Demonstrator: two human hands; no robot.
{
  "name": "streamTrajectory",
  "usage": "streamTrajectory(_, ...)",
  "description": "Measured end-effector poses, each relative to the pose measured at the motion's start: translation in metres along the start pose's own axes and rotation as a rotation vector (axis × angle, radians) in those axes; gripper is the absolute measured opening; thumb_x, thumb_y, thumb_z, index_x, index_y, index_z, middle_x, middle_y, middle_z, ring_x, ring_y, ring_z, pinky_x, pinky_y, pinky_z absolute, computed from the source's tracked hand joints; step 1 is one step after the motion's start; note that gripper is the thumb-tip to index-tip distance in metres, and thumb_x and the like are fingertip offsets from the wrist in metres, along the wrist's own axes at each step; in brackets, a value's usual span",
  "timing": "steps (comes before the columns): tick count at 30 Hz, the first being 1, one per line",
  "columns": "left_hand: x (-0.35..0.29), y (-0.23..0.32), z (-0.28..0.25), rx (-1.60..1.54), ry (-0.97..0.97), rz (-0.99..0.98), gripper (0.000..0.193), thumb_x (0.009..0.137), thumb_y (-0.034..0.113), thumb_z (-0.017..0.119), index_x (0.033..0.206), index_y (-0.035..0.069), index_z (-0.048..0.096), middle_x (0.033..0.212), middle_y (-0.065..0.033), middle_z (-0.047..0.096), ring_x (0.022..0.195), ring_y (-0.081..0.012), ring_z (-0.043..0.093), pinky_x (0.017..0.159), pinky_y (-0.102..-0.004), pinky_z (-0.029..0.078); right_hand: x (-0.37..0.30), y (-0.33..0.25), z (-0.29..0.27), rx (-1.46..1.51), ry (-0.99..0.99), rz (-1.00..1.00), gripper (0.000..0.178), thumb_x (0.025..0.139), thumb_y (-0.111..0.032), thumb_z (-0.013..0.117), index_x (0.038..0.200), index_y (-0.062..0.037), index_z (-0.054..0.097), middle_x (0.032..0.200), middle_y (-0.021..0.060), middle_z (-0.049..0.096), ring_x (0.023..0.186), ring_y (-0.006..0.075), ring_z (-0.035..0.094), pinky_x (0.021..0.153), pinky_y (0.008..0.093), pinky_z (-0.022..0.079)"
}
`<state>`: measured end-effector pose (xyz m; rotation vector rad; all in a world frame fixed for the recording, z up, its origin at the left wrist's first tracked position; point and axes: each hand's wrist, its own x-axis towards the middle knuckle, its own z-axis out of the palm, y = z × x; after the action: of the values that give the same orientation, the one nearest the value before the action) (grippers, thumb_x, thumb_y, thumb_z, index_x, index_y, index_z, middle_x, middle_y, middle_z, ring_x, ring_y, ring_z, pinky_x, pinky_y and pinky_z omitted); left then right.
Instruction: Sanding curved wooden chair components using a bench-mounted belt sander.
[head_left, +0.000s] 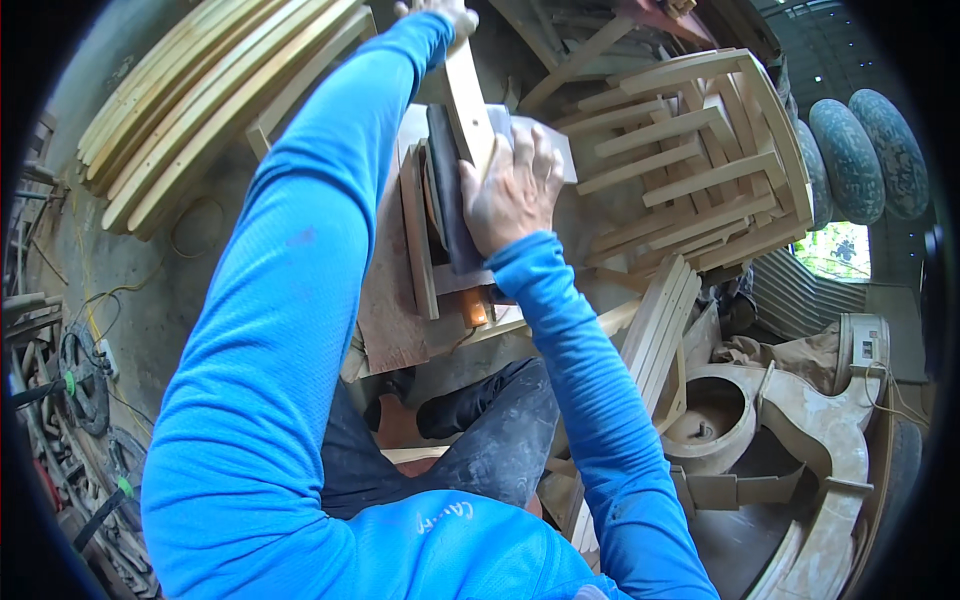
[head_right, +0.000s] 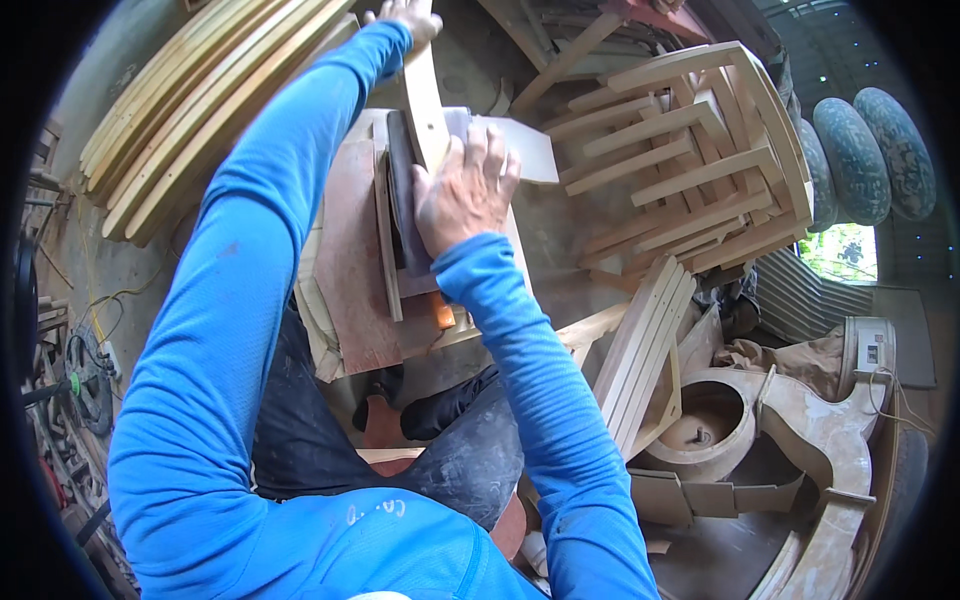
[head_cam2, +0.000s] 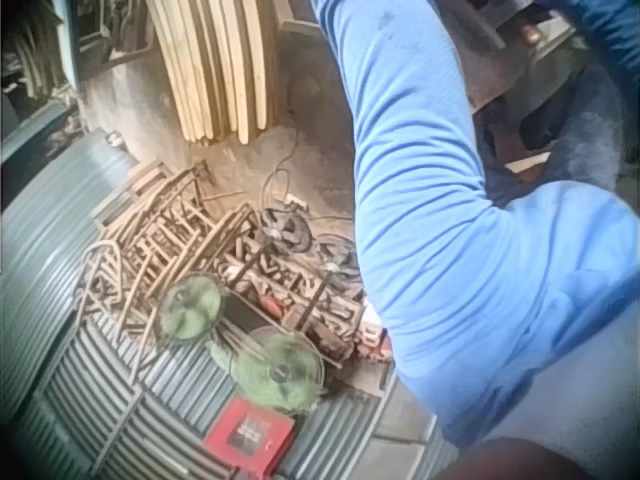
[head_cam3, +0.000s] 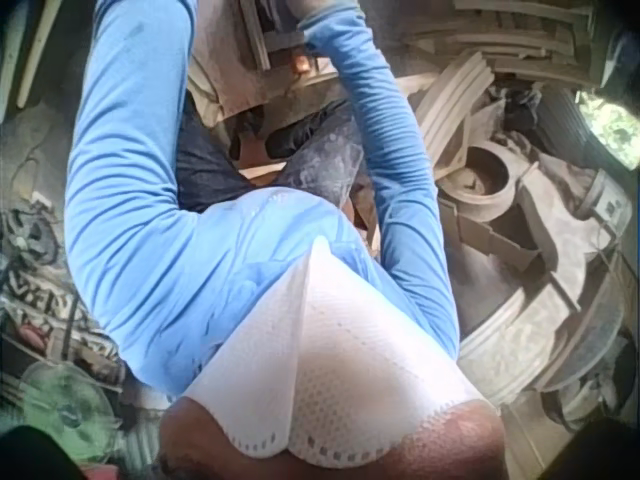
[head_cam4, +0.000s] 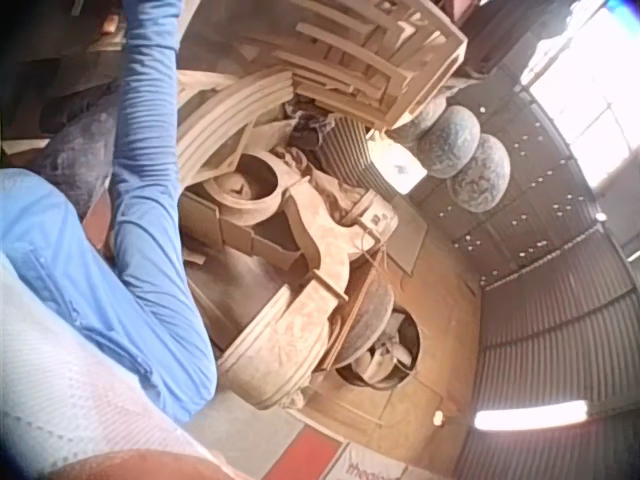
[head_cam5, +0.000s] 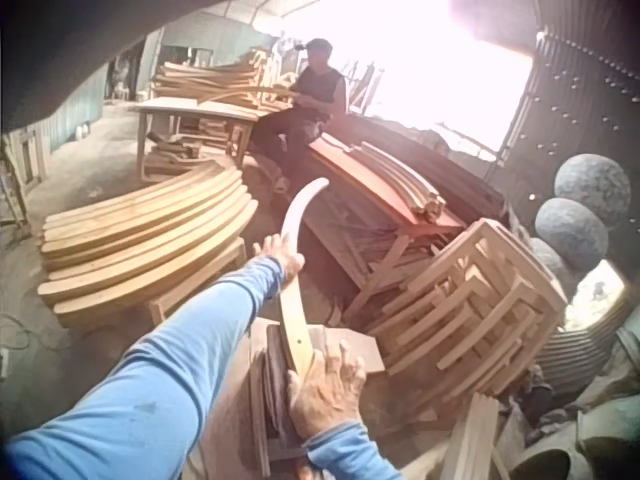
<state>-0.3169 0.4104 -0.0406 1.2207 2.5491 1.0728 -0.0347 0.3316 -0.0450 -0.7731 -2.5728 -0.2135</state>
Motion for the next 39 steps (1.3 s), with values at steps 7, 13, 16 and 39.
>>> streamTrajectory(7,-0.092,0.036,0.008,0.171,0.138,-0.078,0.075,0.091,0.031,0.049,0.160,0.006,0.033,0.169,-0.0214,0.025,0.158,-0.0369,0.018,0.126,-0.0594,0.010,-0.104,0.006,-0.069,0.093,-0.061,-0.001,0.071,0.087,-0.041,0.075,0.139,0.0008,0.051,0.137,0.0170,0.049,0.132,0.0354,0.043,0.114,0.0534,0.027)
streamTrajectory(13,-0.240,0.085,0.013,0.241,0.050,-0.008,0.078,0.093,0.033,0.048,0.162,0.003,0.028,0.172,-0.0169,0.019,0.160,-0.0371,0.012,0.126,-0.0630,0.005,-0.242,0.029,-0.139,0.460,-0.307,0.094,0.074,0.086,-0.020,0.078,0.147,-0.0015,0.041,0.124,0.0222,0.058,0.113,0.0404,0.061,0.094,0.0452,0.052)
streamTrajectory(16,-0.298,0.109,0.015,0.301,-0.086,0.044,0.083,0.093,0.038,0.050,0.163,0.001,0.026,0.172,-0.0172,0.018,0.160,-0.0377,0.011,0.126,-0.0645,0.004,-0.304,0.043,-0.189,0.461,-0.433,0.156,0.077,0.083,-0.015,0.079,0.148,-0.0015,0.038,0.118,0.0225,0.060,0.107,0.0410,0.065,0.089,0.0430,0.056)
streamTrajectory(39,-0.331,0.106,0.022,0.541,-0.108,0.105,0.079,0.091,0.026,0.048,0.161,-0.004,0.026,0.170,-0.0209,0.021,0.160,-0.0375,0.013,0.126,-0.0616,0.007,-0.626,0.133,-0.348,0.463,-0.948,0.532,0.044,0.061,-0.010,0.083,0.097,-0.0111,0.057,0.088,0.0142,0.065,0.086,0.0411,0.064,0.072,0.0510,0.049)
